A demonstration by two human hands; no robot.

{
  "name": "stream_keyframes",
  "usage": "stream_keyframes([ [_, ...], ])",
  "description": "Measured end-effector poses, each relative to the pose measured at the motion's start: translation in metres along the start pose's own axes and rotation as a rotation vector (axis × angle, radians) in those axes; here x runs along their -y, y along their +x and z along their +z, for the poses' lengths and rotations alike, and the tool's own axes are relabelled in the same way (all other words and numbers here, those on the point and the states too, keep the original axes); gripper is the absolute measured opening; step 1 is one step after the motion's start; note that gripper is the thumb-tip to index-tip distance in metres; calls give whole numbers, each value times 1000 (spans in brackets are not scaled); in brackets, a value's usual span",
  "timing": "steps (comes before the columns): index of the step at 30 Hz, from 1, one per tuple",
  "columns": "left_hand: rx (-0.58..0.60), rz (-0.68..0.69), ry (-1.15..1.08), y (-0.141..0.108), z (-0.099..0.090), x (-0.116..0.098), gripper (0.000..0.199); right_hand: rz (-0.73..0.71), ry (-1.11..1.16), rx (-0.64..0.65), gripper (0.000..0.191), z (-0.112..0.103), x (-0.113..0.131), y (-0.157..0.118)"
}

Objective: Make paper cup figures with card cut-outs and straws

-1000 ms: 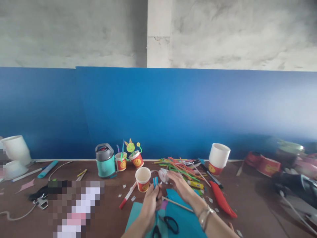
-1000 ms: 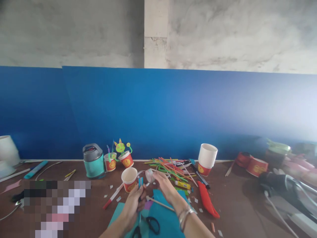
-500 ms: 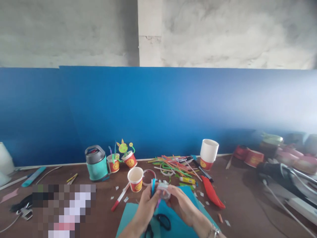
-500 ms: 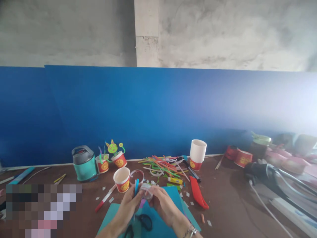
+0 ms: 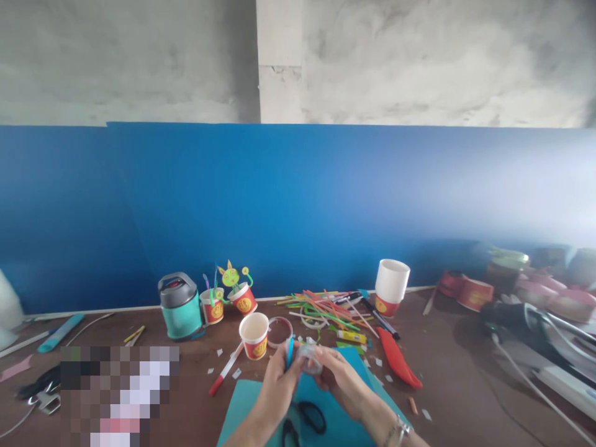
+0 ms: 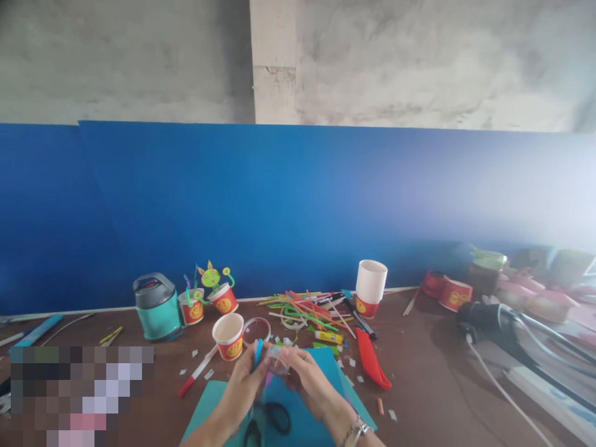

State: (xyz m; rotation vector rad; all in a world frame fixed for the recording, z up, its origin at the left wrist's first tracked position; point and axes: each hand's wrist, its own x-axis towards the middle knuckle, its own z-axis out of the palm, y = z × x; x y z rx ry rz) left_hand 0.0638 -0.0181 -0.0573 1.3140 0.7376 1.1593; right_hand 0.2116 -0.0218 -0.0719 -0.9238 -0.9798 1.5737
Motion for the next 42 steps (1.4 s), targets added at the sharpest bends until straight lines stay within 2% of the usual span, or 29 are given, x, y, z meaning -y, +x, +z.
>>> stream_keyframes([
  [3, -59, -166, -117, -2, 2, 5, 45, 34, 139, 79, 27, 2, 1, -2],
  [6, -37, -304, -155, -1, -3, 7, 49, 23, 201, 116, 26, 1, 0, -2],
  [7, -37, -301, -132, 1, -5, 6, 51, 13, 192, 106, 25, 0, -1, -2],
  [9, -27, -205, -28, 3, -8, 4, 52, -11, 120, 65, 23, -1, -2, -2],
  [12, 31, 7, 164, 4, -10, 1, 36, -35, 6, 37, 29, 0, -2, -2],
  [14, 55, 58, 223, 4, -9, 3, 33, -41, 15, 41, 32, 1, -1, -3],
  [18, 34, 9, 160, 4, -5, 10, 40, -24, 132, 66, 27, 2, -2, -2],
  [22, 38, -1, 147, 5, -5, 9, 41, -17, 206, 30, 20, 0, -6, 1],
  [27, 70, 62, 223, 0, -5, 1, 36, -1, 201, 43, 16, -1, -8, 2],
  [34, 68, 35, 165, 0, -3, 2, 40, -27, 181, 104, 17, -2, -5, 1],
  [42, 66, 34, 152, 2, -6, 5, 37, -37, 198, 114, 16, 2, -2, -1],
])
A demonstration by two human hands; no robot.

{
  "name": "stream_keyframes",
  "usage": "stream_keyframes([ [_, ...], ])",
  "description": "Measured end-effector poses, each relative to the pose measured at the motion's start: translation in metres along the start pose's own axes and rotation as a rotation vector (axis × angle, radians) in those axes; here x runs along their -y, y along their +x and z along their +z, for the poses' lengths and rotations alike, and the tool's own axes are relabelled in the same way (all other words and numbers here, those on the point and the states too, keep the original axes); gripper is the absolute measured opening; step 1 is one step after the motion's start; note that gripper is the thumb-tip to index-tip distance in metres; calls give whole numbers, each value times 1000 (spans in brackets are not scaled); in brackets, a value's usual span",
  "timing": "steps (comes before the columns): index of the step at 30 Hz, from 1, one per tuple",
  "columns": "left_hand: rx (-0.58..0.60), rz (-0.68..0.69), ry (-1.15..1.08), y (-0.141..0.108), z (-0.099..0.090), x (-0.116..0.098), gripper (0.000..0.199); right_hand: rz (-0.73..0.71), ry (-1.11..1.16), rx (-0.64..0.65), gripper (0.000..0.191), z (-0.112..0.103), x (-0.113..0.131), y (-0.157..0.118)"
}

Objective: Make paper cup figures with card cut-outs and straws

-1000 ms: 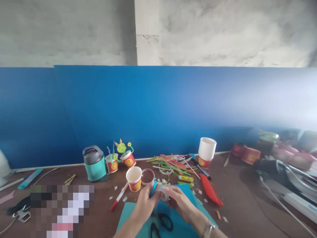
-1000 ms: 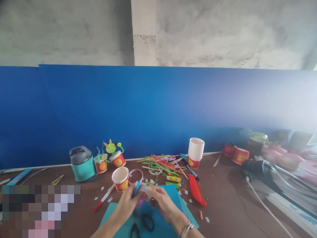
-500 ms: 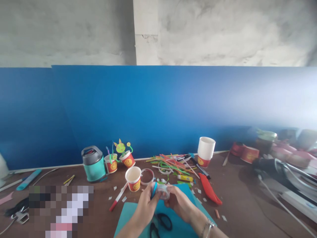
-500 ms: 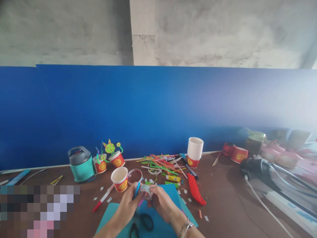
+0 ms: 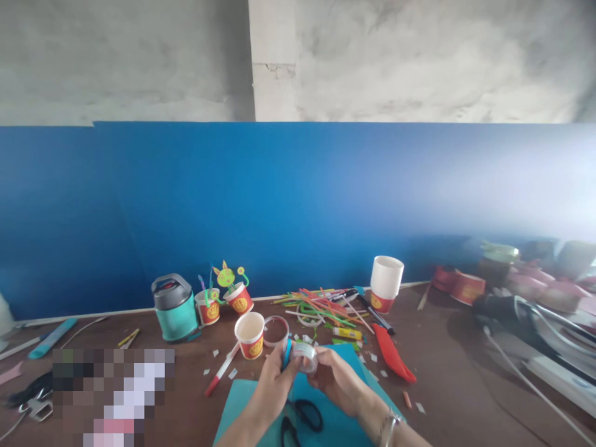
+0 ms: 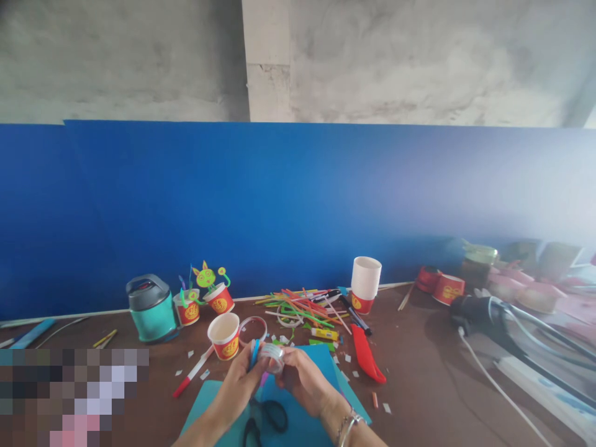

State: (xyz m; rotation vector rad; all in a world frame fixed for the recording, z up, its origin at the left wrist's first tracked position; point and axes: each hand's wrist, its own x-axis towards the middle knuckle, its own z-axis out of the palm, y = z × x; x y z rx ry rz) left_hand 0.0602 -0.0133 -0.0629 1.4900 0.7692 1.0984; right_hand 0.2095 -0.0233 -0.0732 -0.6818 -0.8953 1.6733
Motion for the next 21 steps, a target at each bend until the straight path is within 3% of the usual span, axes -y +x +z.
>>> stream_keyframes([
  [7, -61, 46, 153, -3, -3, -2, 37, 24, -76, -61, 14, 3, 5, -3],
  [11, 23, 96, 276, -7, -3, -2, 31, 35, -200, -135, 6, 5, 9, -3],
  [21, 39, 130, 349, -10, -4, -3, 20, -13, -201, 8, 20, 4, 9, -5],
])
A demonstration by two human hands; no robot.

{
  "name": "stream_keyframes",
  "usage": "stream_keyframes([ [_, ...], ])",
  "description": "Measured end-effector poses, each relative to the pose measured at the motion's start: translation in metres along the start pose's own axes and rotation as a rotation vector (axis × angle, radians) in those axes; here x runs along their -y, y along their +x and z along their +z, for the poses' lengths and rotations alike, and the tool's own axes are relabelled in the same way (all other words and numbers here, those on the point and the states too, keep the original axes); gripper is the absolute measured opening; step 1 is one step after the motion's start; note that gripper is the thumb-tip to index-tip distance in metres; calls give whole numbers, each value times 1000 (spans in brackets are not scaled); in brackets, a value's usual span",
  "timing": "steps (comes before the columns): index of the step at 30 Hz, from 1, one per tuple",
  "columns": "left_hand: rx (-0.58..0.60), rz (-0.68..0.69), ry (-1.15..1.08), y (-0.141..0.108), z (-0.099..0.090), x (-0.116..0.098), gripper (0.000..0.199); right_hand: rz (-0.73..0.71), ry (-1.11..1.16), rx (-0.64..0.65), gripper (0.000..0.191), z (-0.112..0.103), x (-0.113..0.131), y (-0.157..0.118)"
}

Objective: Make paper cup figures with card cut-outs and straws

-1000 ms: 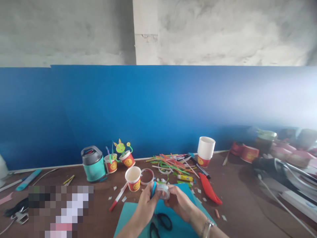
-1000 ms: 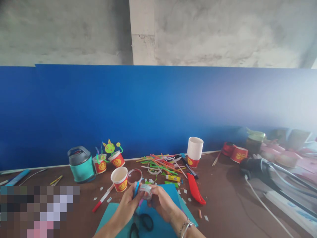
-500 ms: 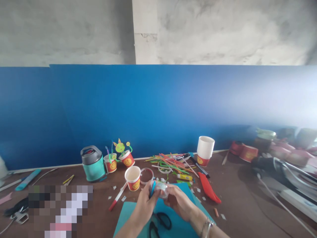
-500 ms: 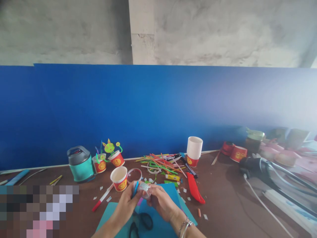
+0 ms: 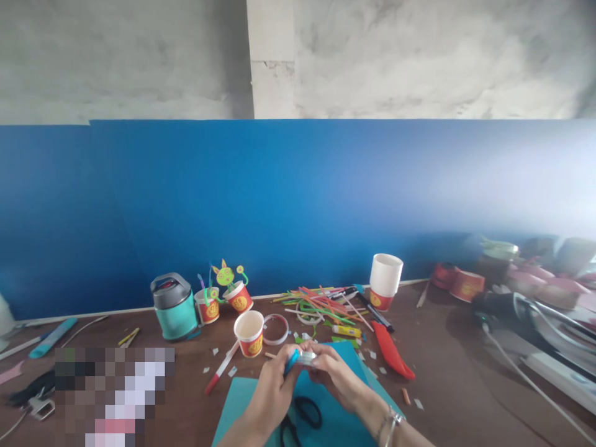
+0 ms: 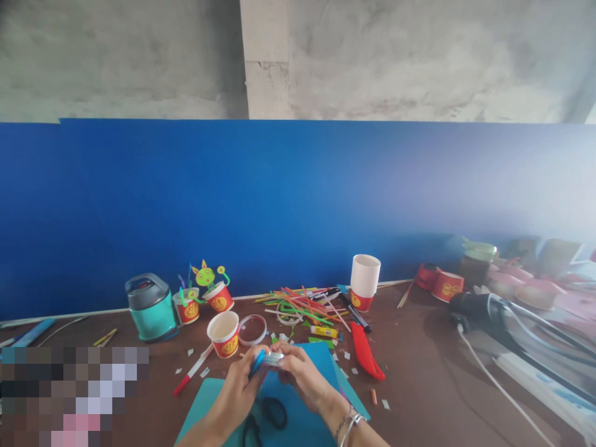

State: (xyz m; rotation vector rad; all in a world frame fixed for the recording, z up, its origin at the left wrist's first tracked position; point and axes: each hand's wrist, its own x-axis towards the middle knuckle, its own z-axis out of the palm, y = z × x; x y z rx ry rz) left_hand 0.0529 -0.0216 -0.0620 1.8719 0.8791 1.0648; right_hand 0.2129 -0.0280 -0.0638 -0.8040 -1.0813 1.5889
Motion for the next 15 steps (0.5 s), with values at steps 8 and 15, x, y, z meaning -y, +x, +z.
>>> stream_keyframes([
  [8, 38, -6, -44, 0, -2, -5, 23, -58, -52, 13, 15, 0, 1, -1],
  [15, 56, 16, -49, 1, -3, -6, 23, -137, -123, 61, 20, 1, 5, -2],
])
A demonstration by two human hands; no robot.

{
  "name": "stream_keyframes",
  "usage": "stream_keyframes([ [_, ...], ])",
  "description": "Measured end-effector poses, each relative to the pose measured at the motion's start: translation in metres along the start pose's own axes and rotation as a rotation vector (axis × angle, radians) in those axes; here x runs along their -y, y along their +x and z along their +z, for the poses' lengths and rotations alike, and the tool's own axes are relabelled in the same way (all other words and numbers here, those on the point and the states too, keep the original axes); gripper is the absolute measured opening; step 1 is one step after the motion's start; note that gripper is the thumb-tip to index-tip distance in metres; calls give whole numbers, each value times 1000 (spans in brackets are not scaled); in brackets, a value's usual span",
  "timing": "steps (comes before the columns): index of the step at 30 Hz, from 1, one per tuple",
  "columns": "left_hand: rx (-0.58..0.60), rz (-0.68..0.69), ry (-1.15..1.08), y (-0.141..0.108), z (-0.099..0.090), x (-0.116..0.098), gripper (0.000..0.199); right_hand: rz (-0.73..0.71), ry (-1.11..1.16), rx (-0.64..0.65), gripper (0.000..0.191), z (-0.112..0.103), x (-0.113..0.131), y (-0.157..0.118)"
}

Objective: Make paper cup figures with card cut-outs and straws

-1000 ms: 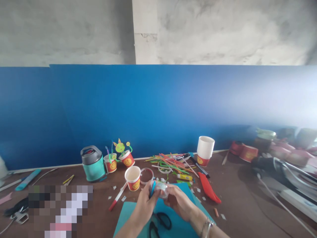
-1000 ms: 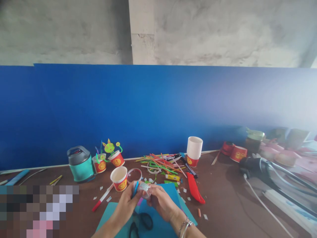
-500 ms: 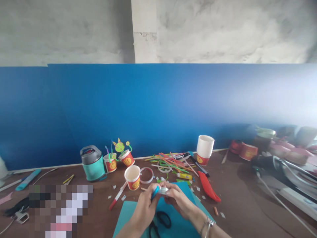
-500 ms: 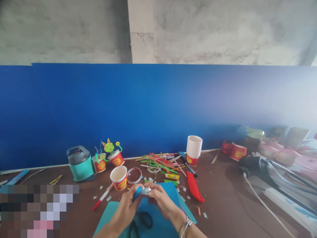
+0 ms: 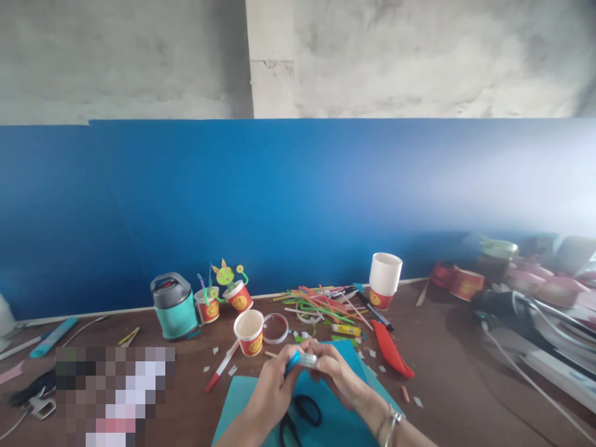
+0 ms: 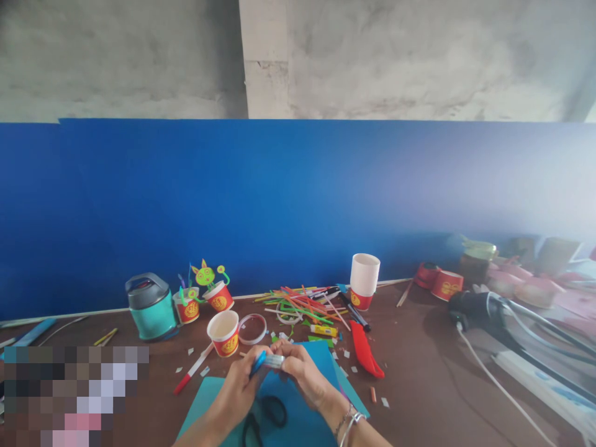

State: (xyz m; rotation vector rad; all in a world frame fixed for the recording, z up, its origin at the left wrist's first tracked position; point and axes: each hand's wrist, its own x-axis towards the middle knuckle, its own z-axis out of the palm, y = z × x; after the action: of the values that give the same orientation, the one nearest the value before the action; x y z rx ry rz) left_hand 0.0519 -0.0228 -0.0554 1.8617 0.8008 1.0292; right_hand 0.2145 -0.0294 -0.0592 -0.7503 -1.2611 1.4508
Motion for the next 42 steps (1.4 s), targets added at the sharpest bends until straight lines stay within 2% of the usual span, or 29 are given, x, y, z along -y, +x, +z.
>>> stream_keyframes([
  [3, 21, 3, 18, 0, 0, -4, 21, -25, -48, 15, 17, -2, -2, 0],
  [6, 35, -2, 13, 1, 0, -7, 22, -6, -89, -38, 14, -2, -4, 2],
  [9, 24, -9, -17, 1, 1, -7, 23, 32, -32, -73, 13, 0, -4, 3],
  [13, 24, 6, -65, 2, 1, -3, 23, 68, 74, -38, 18, -1, -1, 1],
  [16, 28, 1, -30, 2, 0, 0, 24, 91, 60, -43, 15, -5, -2, 1],
  [22, 60, 40, 61, 1, -1, 1, 24, 66, 18, 49, 17, -11, -7, 4],
  [27, 43, 31, 56, 1, -1, 2, 24, 27, 26, -54, 11, -5, -10, 5],
  [32, 25, 26, 36, 2, -2, 4, 22, 69, 102, 28, 18, -6, -7, 3],
  [37, 66, 59, 51, 2, -2, 3, 22, 75, 38, 65, 16, -9, -4, 3],
  [42, 52, 45, 100, 1, -3, 0, 20, 61, -14, 68, 17, -12, -5, 1],
])
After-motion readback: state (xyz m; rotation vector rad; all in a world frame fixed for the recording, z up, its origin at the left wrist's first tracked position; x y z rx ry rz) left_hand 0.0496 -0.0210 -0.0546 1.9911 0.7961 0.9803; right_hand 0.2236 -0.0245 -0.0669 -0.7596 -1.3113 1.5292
